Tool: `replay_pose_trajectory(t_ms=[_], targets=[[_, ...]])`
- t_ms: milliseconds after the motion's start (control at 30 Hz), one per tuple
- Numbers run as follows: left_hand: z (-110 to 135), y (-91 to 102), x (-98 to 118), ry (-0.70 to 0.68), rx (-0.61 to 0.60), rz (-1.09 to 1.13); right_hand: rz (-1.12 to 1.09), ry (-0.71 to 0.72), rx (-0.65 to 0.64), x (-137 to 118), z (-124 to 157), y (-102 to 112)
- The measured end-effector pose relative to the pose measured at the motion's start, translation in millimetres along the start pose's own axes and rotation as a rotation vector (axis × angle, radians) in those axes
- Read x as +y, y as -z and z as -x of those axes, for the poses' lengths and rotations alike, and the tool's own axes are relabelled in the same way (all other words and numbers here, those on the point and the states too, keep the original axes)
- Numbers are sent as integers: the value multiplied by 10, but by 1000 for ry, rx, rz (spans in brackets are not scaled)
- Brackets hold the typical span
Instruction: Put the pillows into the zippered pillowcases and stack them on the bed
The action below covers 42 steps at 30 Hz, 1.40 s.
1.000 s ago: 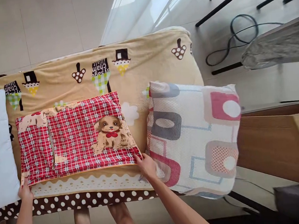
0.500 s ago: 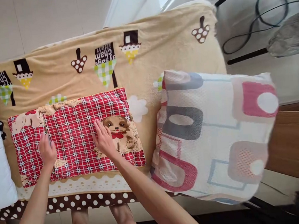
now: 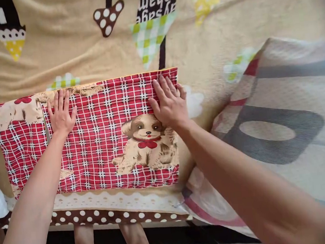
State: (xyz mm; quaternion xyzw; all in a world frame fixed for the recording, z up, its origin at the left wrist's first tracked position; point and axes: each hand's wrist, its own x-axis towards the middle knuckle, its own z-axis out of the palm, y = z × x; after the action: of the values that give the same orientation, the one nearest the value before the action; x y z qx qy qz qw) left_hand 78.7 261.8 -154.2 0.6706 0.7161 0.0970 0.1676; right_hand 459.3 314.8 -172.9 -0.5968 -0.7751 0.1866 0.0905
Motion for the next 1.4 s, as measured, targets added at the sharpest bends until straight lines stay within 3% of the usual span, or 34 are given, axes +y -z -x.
replay_pose_trajectory(t_ms=[67, 167, 300, 367, 433, 600, 667, 700, 767, 833, 933, 1000, 1033, 1100, 1200, 1333, 1400], targets=[[-8, 16, -5, 1, -14, 7, -30, -104, 31, 19, 25, 44], [-31, 17, 30, 12, -48, 2, -77, -179, 132, -596, -123, -133], [-67, 47, 116, 26, -84, -29, -112, 241, -43, -1663, -373, -515], [-70, 145, 58, -10, -109, -46, -117, 297, -83, -1788, -390, -584], [-23, 333, -172, -72, -126, -47, -92, 265, -95, -1524, -308, -525], [361, 906, -1245, 65, 18, -96, -30, 7, 60, -213, 69, -85], [475, 983, -1499, 101, 3, -130, -28, 18, 100, -41, 110, 10], [488, 972, -1532, 114, 6, -137, -20, 36, 117, -106, 86, 2], [430, 866, -1419, 147, 63, -122, -9, 73, 127, -528, -40, -141], [305, 686, -1155, 131, 91, -79, -37, 139, 73, -1222, -214, -412], [142, 419, -775, 32, 26, -42, -107, 287, -28, -2316, -412, -845], [102, 346, -678, -8, 1, -45, -117, 274, -48, -2778, -460, -1022], [104, 357, -689, -22, -14, -46, -112, 275, -57, -2878, -466, -1060], [148, 462, -817, -35, -53, -43, -92, 333, -90, -2800, -455, -1042], [282, 705, -1170, 90, -4, -61, -58, 368, -87, -2112, -379, -833], [413, 884, -1618, 246, 116, -84, -54, -26, 157, -801, -150, -462], [396, 902, -1748, 236, 103, -88, -70, -85, 193, -338, -41, -328]])
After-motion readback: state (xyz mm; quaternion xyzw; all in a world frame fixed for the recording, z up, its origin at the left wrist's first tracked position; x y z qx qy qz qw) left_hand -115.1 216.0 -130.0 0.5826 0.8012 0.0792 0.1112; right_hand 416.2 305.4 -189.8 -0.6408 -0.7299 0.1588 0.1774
